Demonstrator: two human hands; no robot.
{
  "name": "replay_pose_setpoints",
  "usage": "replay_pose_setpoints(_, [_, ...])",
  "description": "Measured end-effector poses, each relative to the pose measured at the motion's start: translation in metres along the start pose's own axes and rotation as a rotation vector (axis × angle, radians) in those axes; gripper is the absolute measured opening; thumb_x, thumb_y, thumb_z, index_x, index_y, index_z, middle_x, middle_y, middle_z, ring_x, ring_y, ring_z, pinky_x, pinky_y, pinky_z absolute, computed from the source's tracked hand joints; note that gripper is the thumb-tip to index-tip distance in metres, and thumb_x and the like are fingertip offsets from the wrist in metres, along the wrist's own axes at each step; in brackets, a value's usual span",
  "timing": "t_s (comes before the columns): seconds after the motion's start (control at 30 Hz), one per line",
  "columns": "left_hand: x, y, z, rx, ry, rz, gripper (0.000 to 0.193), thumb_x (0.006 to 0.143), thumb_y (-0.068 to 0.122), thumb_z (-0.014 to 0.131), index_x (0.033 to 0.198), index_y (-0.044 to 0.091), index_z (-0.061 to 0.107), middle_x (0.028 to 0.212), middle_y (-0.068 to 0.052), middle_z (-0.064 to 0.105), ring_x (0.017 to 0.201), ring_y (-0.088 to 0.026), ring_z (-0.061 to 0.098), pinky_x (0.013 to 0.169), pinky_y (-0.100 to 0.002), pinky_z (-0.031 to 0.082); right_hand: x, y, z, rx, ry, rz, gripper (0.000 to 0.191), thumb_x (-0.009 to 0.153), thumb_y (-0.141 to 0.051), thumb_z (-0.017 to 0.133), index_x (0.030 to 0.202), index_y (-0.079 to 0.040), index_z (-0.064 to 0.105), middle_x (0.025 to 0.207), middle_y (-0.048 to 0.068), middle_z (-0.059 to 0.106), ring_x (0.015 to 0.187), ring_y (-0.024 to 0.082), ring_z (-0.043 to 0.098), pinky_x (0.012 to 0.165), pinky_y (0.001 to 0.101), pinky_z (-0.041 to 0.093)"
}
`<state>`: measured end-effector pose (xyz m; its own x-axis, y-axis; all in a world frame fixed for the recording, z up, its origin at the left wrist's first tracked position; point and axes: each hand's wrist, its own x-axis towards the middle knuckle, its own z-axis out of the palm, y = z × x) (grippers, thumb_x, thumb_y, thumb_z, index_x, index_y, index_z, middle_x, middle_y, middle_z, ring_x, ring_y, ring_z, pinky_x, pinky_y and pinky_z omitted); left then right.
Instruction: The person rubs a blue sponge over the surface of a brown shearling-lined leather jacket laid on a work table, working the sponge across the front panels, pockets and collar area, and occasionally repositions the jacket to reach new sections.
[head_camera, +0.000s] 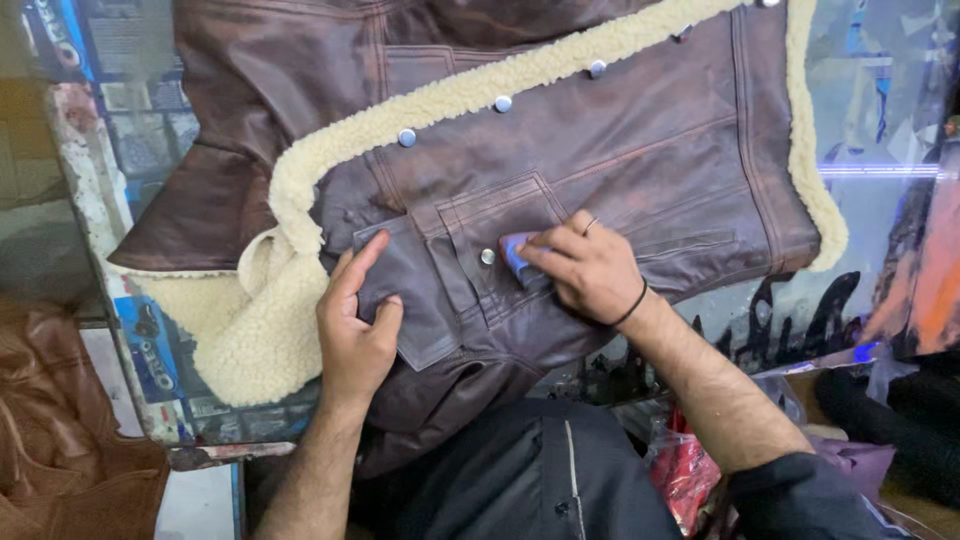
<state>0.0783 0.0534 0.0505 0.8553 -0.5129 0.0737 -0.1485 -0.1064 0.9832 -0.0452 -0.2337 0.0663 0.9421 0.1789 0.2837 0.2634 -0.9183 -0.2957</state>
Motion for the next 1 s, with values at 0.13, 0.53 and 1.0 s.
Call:
replay_pose_setpoints(0.13, [-0.004,-0.014,0.003,0.07,0.041,0.097,0.059,0.08,-0.009,0.056,0.139,-0.005,0.06,0.14,-0.019,0.065,0.137,-0.03,0.059,0.126,-0.041,0.032,0.014,0.002,0.006,-0.188,0.205,0.313,0.051,0.073,0.004,0.065,0.12,-0.012,0.075,0.104,0.005,0.068,0.097,0.03,0.059,0.085,0.0404,0.05])
replay_pose_setpoints(0.53, [-0.004,-0.022,0.004,0.007,0.064,0.017,0.061,0.077,-0.006,0.053,0.137,-0.004,0.061,0.137,-0.018,0.065,0.135,-0.028,0.059,0.12,-0.038,0.04,0.024,0.005,0.007,0.009,-0.122,0.027,0.053,0.066,-0.001,0.066,0.115,-0.017,0.077,0.096,0.003,0.064,0.092,0.029,0.059,0.079,0.0388,0.054])
replay_pose_setpoints(1.0, [-0.007,0.0,0.01,0.065,0.054,0.013,0.052,0.088,-0.002,0.056,0.14,0.002,0.06,0.139,-0.018,0.061,0.133,-0.03,0.059,0.114,-0.039,0.043,0.014,0.022,0.008,-0.267,-0.007,-0.15,0.037,0.08,-0.015,0.074,0.115,-0.021,0.081,0.096,-0.001,0.064,0.09,0.023,0.056,0.072,0.0339,0.05])
